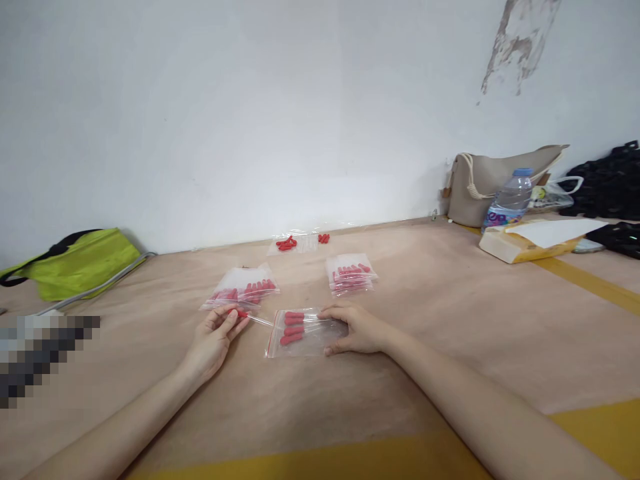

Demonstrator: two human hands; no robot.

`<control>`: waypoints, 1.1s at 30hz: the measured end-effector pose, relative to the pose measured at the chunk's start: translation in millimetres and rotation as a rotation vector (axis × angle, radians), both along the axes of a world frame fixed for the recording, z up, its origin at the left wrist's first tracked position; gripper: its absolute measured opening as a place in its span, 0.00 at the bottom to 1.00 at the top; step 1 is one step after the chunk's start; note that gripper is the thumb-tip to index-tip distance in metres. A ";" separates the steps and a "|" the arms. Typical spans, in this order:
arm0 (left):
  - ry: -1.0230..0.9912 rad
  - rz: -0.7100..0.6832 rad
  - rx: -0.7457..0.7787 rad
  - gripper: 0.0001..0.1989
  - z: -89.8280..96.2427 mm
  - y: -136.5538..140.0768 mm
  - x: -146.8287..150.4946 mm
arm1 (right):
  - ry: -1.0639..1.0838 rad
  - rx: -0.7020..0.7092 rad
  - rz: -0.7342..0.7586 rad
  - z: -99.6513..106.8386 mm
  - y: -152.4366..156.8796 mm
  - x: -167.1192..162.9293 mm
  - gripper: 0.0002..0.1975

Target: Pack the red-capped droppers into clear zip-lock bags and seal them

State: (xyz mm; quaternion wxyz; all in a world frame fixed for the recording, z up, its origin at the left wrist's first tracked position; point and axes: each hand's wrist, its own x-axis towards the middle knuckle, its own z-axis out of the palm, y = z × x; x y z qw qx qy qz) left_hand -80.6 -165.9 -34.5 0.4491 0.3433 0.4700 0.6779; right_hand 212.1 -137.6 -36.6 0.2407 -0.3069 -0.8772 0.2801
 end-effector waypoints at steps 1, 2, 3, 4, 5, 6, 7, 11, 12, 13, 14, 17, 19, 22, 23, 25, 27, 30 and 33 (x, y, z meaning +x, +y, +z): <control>-0.005 0.001 -0.006 0.07 0.4 -0.4 0.0 | -0.001 -0.001 0.002 -0.2 0.1 0.1 0.34; -0.007 0.001 -0.012 0.07 0.7 -0.8 -0.1 | 0.000 -0.003 0.003 -0.3 0.3 0.1 0.34; -0.008 0.000 -0.015 0.07 0.9 -1.2 -0.3 | 0.002 -0.004 0.003 -0.5 0.5 0.2 0.34; -0.006 -0.001 -0.017 0.07 1.0 -1.4 -0.5 | 0.005 -0.006 0.004 -0.7 0.6 0.3 0.34; -0.003 -0.002 -0.018 0.07 1.0 -1.6 -0.7 | 0.008 -0.009 0.004 -0.8 0.8 0.3 0.34; 0.000 0.000 -0.017 0.07 0.9 -1.8 -0.9 | 0.010 -0.010 0.005 -0.9 0.9 0.3 0.34; 0.000 0.006 -0.017 0.07 0.8 -1.9 -1.2 | 0.011 -0.011 0.005 -0.8 0.9 0.4 0.34; 0.002 0.010 -0.015 0.07 1.9 -3.1 -2.9 | -0.001 -0.010 0.006 -0.4 1.0 0.5 0.35; 0.010 0.003 -0.013 0.07 2.6 -3.8 -3.4 | -0.004 -0.009 0.005 -0.4 1.0 0.6 0.35; 0.021 -0.006 -0.009 0.08 3.2 -4.6 -3.9 | -0.006 -0.009 0.005 -0.4 1.0 0.6 0.35; 0.031 -0.014 -0.005 0.08 3.8 -5.5 -4.4 | -0.007 -0.008 0.004 -0.5 1.0 0.7 0.35; 0.049 -0.034 0.002 0.10 4.1 -8.3 -4.9 | -0.003 -0.007 0.003 -0.9 1.1 0.7 0.35; 0.054 -0.039 0.005 0.11 3.2 -9.5 -4.2 | 0.006 -0.001 0.006 -1.0 0.9 0.6 0.35; 0.060 -0.050 0.010 0.13 1.7 -10.3 -2.3 | 0.013 0.000 0.009 -0.4 0.4 0.5 0.34; 0.060 -0.057 0.010 0.13 1.6 -10.6 -1.6 | 0.012 -0.003 0.009 -0.1 0.3 0.5 0.34; 0.062 -0.070 0.006 0.13 2.3 -11.7 -0.7 | 0.011 -0.009 0.009 0.1 0.1 0.5 0.34; 0.066 -0.074 -0.003 0.14 3.8 -13.5 -0.5 | 0.011 -0.013 0.008 -0.1 0.2 0.3 0.34; 0.081 -0.052 0.002 0.14 5.5 -16.0 -0.8 | 0.014 -0.021 0.001 -1.0 0.6 0.0 0.34; 0.100 -0.034 0.013 0.15 5.6 -17.0 0.1 | 0.014 -0.026 -0.007 -1.7 0.8 -0.2 0.34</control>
